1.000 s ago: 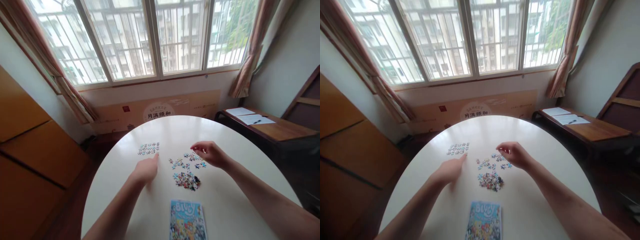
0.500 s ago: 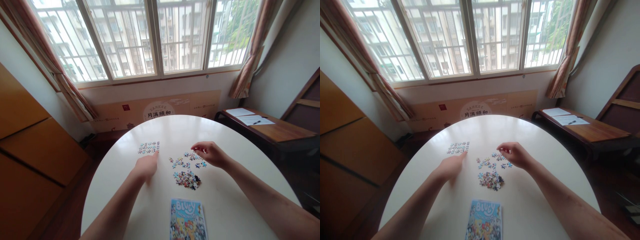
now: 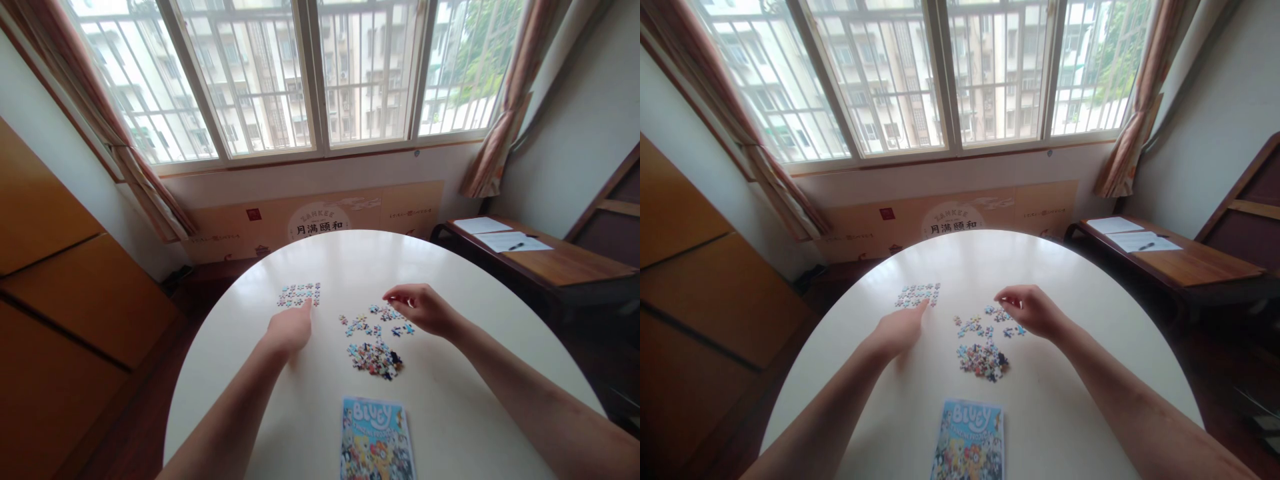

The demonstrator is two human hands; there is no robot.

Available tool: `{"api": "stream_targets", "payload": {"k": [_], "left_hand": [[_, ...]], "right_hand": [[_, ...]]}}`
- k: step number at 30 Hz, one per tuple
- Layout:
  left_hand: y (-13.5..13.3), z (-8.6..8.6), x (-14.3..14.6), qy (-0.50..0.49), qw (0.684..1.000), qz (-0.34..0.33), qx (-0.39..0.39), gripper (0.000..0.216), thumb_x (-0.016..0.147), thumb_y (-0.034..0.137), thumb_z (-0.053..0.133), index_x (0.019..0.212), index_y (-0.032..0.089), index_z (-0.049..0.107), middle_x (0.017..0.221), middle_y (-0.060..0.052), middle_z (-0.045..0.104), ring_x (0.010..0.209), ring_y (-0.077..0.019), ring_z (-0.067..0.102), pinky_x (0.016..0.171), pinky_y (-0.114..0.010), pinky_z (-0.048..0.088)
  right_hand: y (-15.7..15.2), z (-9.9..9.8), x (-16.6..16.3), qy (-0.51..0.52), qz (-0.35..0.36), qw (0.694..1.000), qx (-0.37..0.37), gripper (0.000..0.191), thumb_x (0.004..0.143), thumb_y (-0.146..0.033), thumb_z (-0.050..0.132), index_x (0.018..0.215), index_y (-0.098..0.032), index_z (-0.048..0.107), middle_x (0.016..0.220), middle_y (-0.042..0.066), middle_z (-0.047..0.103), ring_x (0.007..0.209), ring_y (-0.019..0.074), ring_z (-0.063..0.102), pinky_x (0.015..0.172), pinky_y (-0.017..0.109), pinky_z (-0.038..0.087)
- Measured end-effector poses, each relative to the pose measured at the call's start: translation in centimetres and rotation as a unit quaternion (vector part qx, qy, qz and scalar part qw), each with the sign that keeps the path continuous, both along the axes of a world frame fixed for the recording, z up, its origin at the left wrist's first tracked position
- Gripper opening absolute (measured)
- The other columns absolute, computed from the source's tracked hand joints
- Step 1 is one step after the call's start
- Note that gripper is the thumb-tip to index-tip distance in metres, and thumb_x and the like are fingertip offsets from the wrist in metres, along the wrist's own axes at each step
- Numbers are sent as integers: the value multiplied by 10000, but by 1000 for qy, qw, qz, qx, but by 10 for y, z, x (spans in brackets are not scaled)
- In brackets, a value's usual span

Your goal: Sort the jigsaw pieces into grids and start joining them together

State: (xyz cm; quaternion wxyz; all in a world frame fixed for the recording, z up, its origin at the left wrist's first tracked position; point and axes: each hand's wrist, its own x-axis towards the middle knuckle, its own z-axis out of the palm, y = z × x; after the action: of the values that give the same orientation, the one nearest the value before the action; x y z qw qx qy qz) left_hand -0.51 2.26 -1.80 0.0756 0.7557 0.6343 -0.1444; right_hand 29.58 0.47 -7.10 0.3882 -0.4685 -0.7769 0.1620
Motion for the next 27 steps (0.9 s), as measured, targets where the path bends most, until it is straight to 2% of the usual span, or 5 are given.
{"api": "stream_targets", "payload": {"k": [8,15,22,24,27], "left_hand": [[5,-2,-8,8,1000,5,2,732,873,159,430,1588,241,293,1383,-154,611,1206,-316,621,948,-408,507],[6,-3,-11,3,1000,-5,4,732,850,173,415,1574,237,326,1347,-158,637,1184,-321,628,928,-408,499],[-1,4,-6,0,999,-13,30,794,835,119,420,1599,247,250,1282,-168,669,1078,-320,665,839,-395,508],[-4,3,0,-35,996,-47,64,687,891,165,398,1570,233,330,1233,-161,692,1056,-308,668,836,-387,504],[-8,-1,11,-107,980,-146,85,450,944,278,424,1355,234,602,1164,-112,726,1065,-286,659,875,-370,493]], "right_hand": [[-2,2,-2,-6,1,1000,-1,193,889,-248,588,947,-190,762,808,31,744,617,123,584,644,260,508],[-2,3,-1,-7,8,1000,-3,209,892,-261,575,949,-184,761,809,38,744,611,125,580,632,265,508],[-2,4,-1,-5,7,1000,-8,193,886,-227,583,944,-184,762,790,26,737,602,117,572,627,258,498],[-3,5,-2,-10,13,1000,-15,193,880,-203,586,956,-188,763,805,25,740,617,118,583,638,260,498],[-4,5,-6,-36,39,999,-5,220,864,-153,587,970,-205,772,867,38,744,738,149,633,730,293,518]]}}
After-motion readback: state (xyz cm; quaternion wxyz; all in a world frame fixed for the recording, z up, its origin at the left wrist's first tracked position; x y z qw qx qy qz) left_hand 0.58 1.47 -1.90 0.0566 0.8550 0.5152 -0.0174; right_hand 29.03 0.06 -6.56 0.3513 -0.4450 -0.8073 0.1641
